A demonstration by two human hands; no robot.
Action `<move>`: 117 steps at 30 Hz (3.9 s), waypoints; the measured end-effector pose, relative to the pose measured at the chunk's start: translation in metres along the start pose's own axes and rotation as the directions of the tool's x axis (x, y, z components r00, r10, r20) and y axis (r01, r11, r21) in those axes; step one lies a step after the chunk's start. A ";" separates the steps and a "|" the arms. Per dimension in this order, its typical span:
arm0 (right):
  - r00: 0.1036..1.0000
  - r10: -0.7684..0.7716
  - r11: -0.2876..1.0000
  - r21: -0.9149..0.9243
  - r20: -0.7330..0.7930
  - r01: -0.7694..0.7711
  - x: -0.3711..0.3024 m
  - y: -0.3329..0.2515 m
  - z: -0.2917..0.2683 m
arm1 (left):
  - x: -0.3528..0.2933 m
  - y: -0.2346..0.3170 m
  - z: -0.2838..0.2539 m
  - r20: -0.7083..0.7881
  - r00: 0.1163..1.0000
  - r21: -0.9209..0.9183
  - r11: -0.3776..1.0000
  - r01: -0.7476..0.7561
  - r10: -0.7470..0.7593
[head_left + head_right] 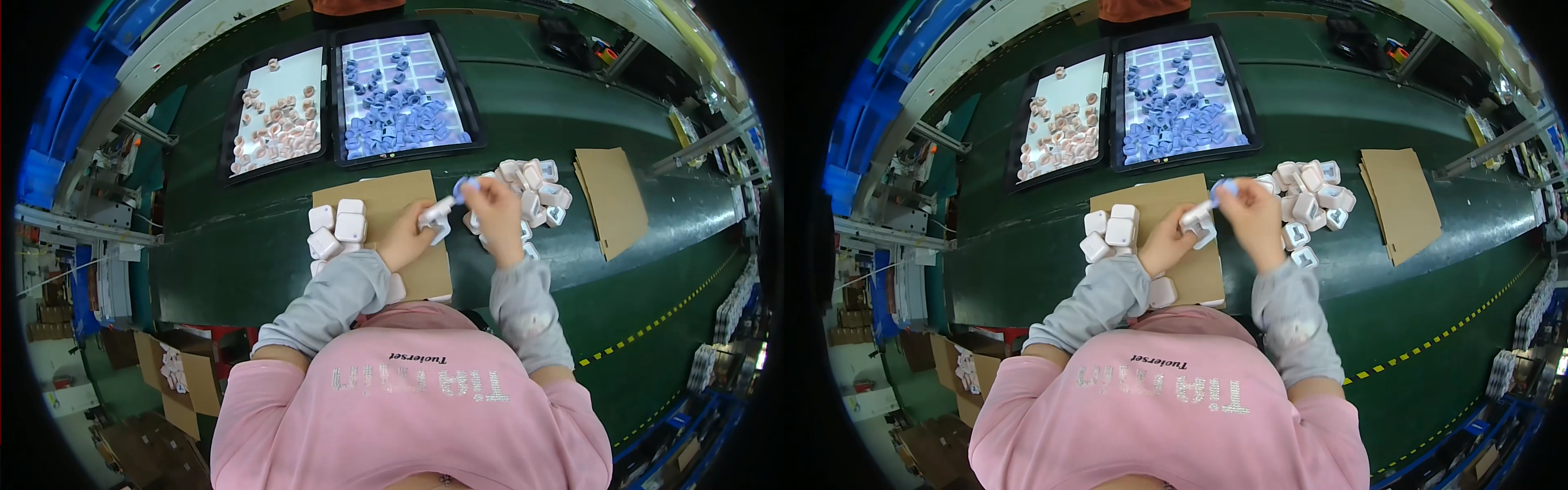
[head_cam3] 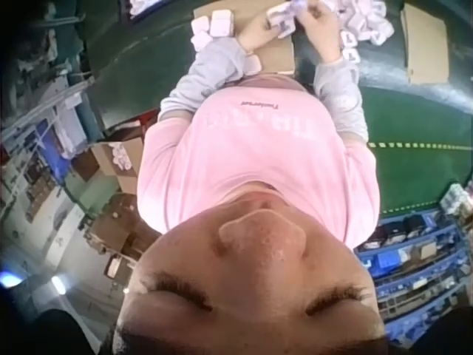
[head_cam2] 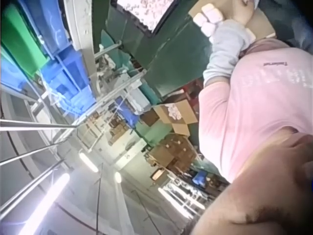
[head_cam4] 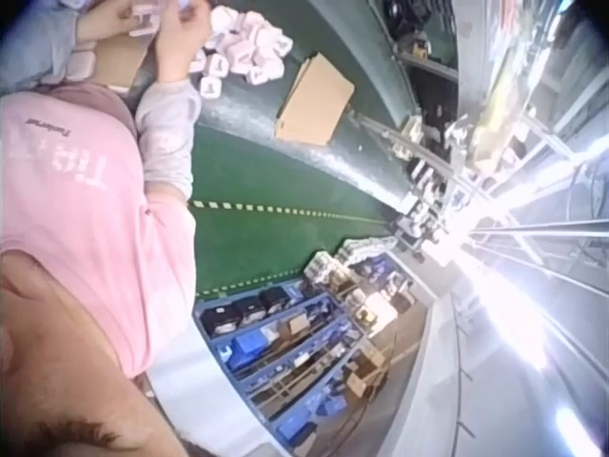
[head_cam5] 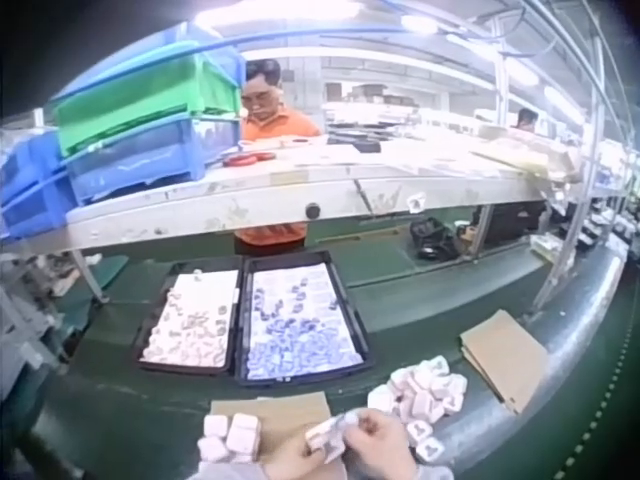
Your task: The person assembles small electronic components by hand, placing them into white plastic cases.
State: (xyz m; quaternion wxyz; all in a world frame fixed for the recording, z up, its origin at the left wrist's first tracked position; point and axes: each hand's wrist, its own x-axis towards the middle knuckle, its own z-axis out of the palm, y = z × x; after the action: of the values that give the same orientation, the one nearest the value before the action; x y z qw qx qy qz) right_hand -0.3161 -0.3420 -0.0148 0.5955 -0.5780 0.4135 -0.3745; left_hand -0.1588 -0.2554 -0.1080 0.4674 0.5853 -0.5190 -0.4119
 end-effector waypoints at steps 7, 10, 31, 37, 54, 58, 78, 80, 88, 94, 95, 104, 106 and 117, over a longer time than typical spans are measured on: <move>0.941 0.267 0.951 0.219 -0.210 -0.220 0.139 0.079 -0.014 | 0.009 0.037 -0.016 0.296 0.787 -0.753 0.374 0.541 -0.541; 0.925 0.309 0.931 0.268 -0.221 -0.247 0.147 0.082 0.000 | 0.008 0.060 -0.020 0.262 0.827 -0.728 0.460 0.508 -0.498; 0.976 0.158 0.961 0.203 0.147 -0.186 -0.041 0.013 -0.020 | 0.011 0.081 0.001 0.372 0.920 -0.485 0.820 0.303 -0.120; 0.990 0.122 0.988 0.084 0.068 -0.127 -0.049 0.009 -0.015 | 0.002 0.085 0.010 0.295 0.942 -0.559 0.771 0.306 -0.159; 0.921 -0.387 0.759 -0.580 -0.040 0.294 -0.050 0.024 0.013 | -0.007 0.078 0.029 0.123 0.932 -0.709 0.627 0.322 -0.340; 0.888 -0.436 0.789 -0.538 -0.150 0.297 -0.050 0.024 0.018 | -0.006 0.083 0.033 0.084 0.935 -0.780 0.561 0.278 -0.346; 0.983 -0.184 0.976 -0.118 -0.005 0.182 -0.040 0.004 -0.008 | 0.014 0.099 0.005 0.072 0.960 -0.714 0.659 0.238 -0.269; 0.990 0.022 0.997 0.067 0.142 -0.032 -0.033 0.003 -0.020 | 0.012 0.096 0.002 0.179 0.965 -0.611 0.747 0.263 -0.193; 0.931 0.303 0.833 0.418 0.204 -0.363 -0.030 0.014 -0.017 | 0.006 0.086 0.023 0.170 0.985 -0.601 0.792 0.110 -0.007; 0.965 0.200 0.959 0.169 0.167 -0.228 -0.041 0.006 -0.027 | 0.007 0.096 0.016 0.288 0.924 -0.554 0.744 0.374 -0.250; 0.972 0.163 0.985 0.023 0.168 -0.169 -0.043 0.003 -0.030 | 0.008 0.097 0.013 0.321 0.900 -0.536 0.728 0.428 -0.293; 0.975 -0.219 0.914 -0.357 -0.034 0.193 -0.075 0.034 -0.014 | -0.004 0.049 0.044 0.202 0.975 -0.425 0.888 0.174 -0.094; 0.999 -0.034 0.935 -0.355 -0.040 0.017 -0.079 0.027 -0.026 | -0.010 0.014 0.060 0.071 0.995 -0.083 0.995 -0.057 0.063; 0.820 -0.037 0.756 -0.553 -0.572 -0.352 -0.065 0.210 -0.252 | -0.006 0.071 -0.079 -0.059 0.943 0.984 0.140 0.110 -0.327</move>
State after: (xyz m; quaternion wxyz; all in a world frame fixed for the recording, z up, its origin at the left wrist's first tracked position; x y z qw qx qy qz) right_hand -0.5808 -0.3663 -0.2184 0.2500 -0.5729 0.7175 -0.3074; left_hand -0.0987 -0.2415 -0.0206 -0.1275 0.7787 -0.6070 -0.0948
